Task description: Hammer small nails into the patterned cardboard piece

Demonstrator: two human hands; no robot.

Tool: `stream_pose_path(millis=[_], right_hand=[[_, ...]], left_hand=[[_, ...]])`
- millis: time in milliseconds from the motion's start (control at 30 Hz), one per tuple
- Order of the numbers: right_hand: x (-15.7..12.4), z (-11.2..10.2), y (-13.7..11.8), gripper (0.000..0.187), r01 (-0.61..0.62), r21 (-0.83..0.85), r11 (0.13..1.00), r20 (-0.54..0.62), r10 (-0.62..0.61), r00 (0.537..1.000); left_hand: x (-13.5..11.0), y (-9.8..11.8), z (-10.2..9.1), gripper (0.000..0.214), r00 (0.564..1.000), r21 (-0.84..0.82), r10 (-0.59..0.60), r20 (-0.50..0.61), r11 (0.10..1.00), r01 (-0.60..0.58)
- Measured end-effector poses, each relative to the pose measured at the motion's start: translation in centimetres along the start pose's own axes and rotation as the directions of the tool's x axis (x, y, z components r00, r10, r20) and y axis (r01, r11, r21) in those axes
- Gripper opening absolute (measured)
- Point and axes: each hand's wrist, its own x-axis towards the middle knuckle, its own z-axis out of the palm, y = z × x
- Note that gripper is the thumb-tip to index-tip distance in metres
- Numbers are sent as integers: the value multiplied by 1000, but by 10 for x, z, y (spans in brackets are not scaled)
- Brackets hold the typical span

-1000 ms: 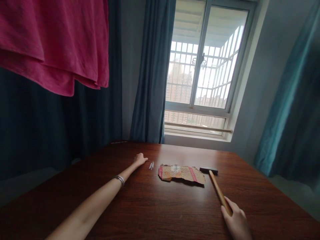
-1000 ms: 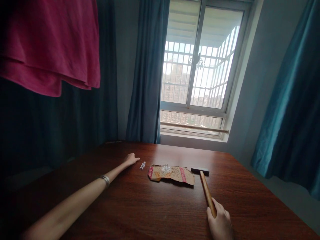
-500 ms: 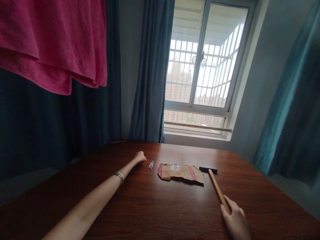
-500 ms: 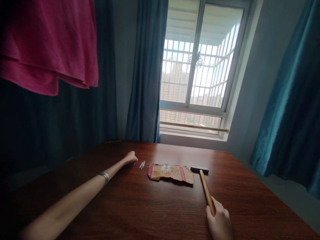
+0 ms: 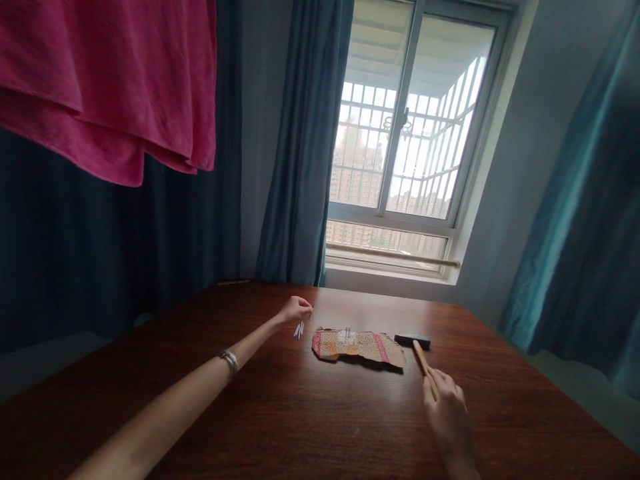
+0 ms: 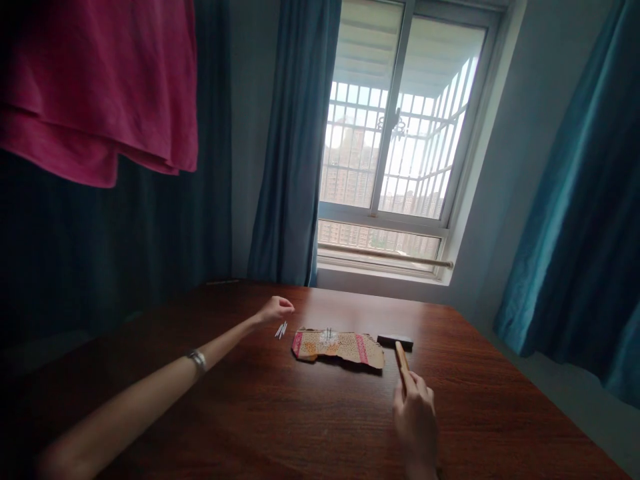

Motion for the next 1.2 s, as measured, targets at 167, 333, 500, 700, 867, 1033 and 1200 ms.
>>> stream_pose_path(millis=[167,333,500,700,867,1033,1200], right_hand=[[24,24,-79,36,53,495,867,136,-138,981],[47,62,-111,39,-98,642,760,274,-109,955],[54,82,-121,46,-161,728,667,349,-157,924],[58,82,-129,44,-62,763,643,308,-278,910],[72,98,-120,40,5,748,663,280,-323,904],[88,129,-102,34,-22,696,717,257,-220,941],[94,150,-94,28,-7,674,739,243,-212,947]], left_hand=[[-16,36,38,33,994,-306,67,87,951,-37],[-37,53,66,39,987,-380,102,126,924,-47],[-53,57,78,36,986,-391,100,130,920,-42],[-58,60,83,34,982,-332,159,99,936,-118],[-48,56,83,33,969,-266,238,73,941,-211],[-26,39,85,30,969,-271,223,-104,931,-243],[-9,23,97,31,990,-447,56,-129,888,-108]])
